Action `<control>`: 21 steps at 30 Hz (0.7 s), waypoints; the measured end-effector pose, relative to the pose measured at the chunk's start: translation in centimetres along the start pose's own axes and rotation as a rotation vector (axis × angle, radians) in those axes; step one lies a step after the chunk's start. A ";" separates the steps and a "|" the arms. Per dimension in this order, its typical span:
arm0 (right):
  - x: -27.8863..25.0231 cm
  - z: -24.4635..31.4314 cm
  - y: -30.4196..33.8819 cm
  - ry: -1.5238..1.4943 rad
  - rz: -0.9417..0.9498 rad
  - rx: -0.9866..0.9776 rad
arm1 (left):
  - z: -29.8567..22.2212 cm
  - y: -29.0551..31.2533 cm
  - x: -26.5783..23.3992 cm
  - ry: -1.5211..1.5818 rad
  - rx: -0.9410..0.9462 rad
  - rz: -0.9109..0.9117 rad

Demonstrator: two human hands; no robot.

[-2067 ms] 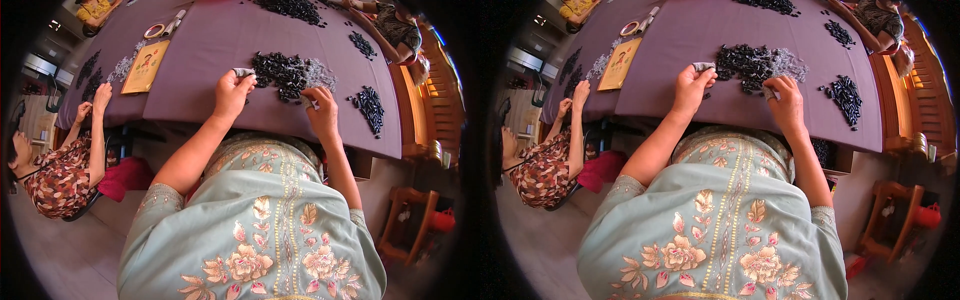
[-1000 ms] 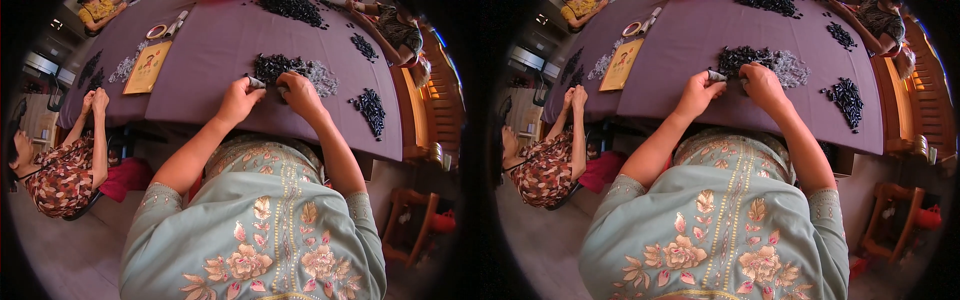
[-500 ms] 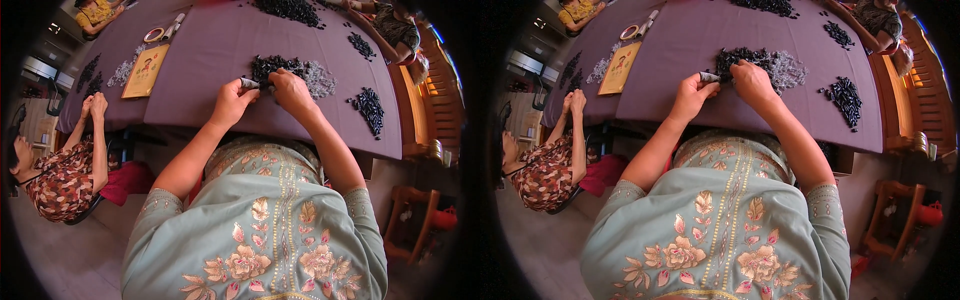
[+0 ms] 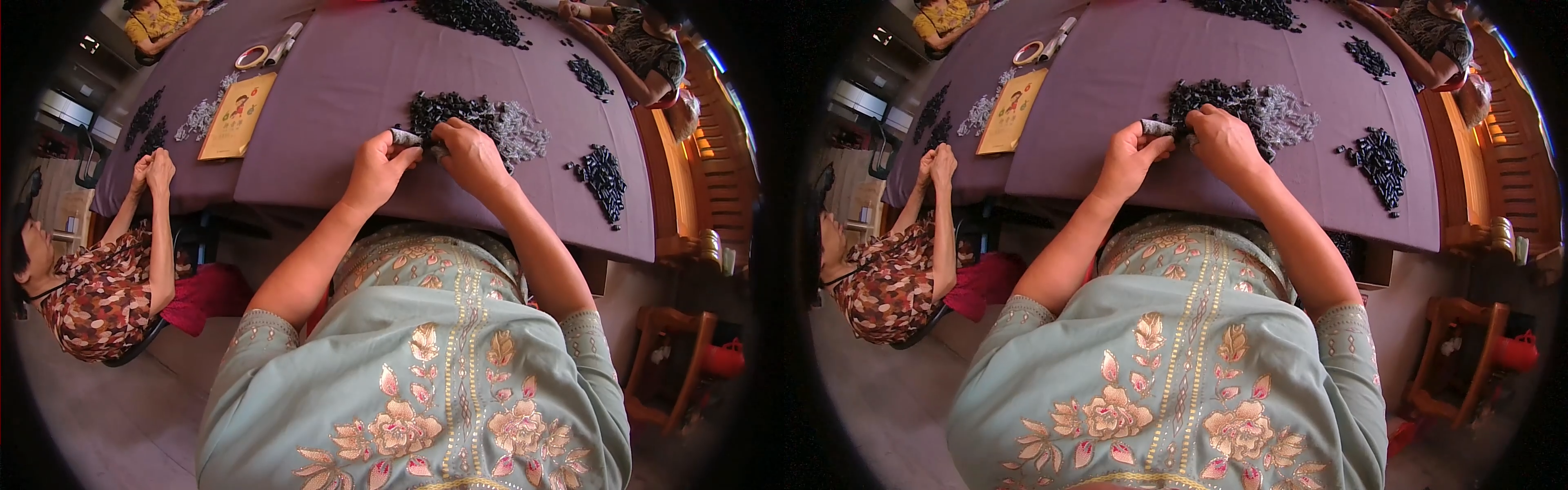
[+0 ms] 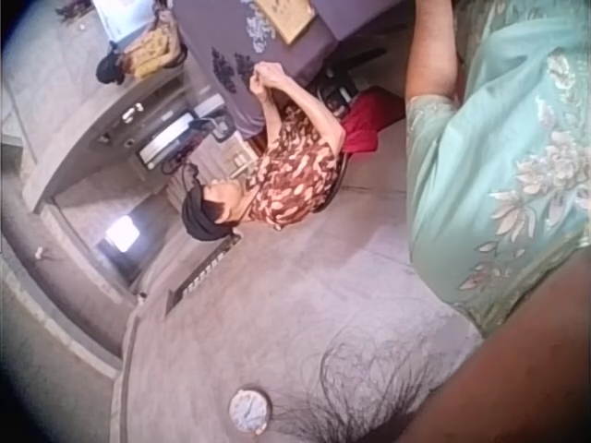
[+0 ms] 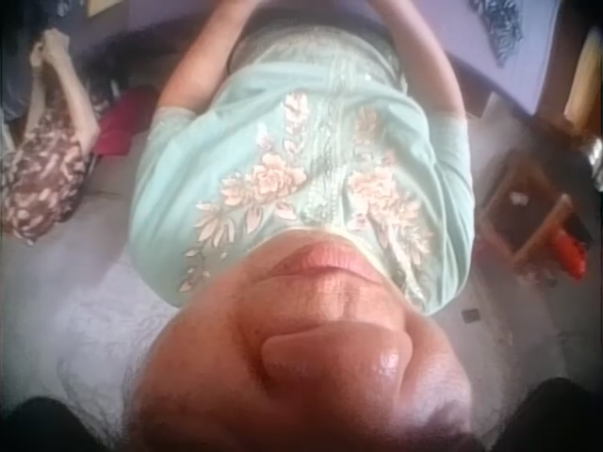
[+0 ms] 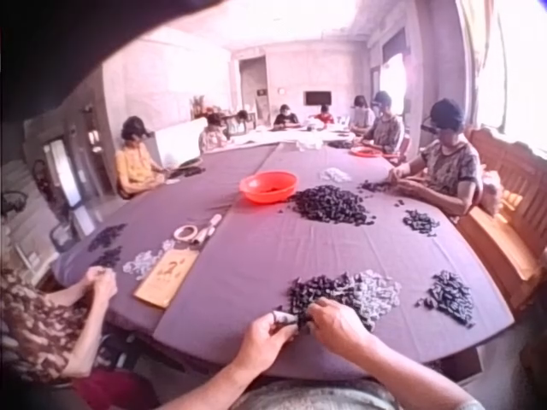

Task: The person sorts small black and clear plastic items by hand, then packages them into a small plastic bag.

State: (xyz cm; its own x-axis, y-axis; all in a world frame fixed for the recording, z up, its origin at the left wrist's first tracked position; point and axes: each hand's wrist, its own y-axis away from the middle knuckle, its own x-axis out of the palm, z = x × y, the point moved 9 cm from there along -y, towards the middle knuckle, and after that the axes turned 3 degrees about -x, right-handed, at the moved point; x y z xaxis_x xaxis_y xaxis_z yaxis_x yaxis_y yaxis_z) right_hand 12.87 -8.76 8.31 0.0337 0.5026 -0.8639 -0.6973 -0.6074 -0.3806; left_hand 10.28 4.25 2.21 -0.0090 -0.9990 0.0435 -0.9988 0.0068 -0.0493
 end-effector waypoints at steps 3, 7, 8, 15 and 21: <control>0.4 -0.2 -0.3 -0.036 0.014 0.035 | -0.1 0.0 -0.2 0.013 0.023 -0.033; 0.9 -1.2 -0.9 -0.025 0.076 0.078 | -0.1 0.0 -0.1 -0.035 0.007 -0.012; 0.7 -1.3 -0.7 -0.024 0.077 0.077 | -0.1 0.0 -0.1 -0.047 0.008 -0.014; -0.8 -3.3 2.1 -0.490 -0.009 0.265 | -0.8 0.4 0.7 -0.079 0.063 -0.008; -2.2 -3.0 5.0 -0.919 -0.057 0.493 | -1.6 0.9 4.4 -0.023 0.046 0.041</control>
State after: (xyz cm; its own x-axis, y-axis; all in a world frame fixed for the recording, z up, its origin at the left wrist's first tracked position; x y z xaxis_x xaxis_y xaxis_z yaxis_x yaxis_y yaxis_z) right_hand 11.46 -14.75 7.35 -0.3377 0.9226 -0.1864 -0.9338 -0.3533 -0.0573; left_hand 9.28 -0.03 3.98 -0.0478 -0.9987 0.0180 -0.9943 0.0458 -0.0960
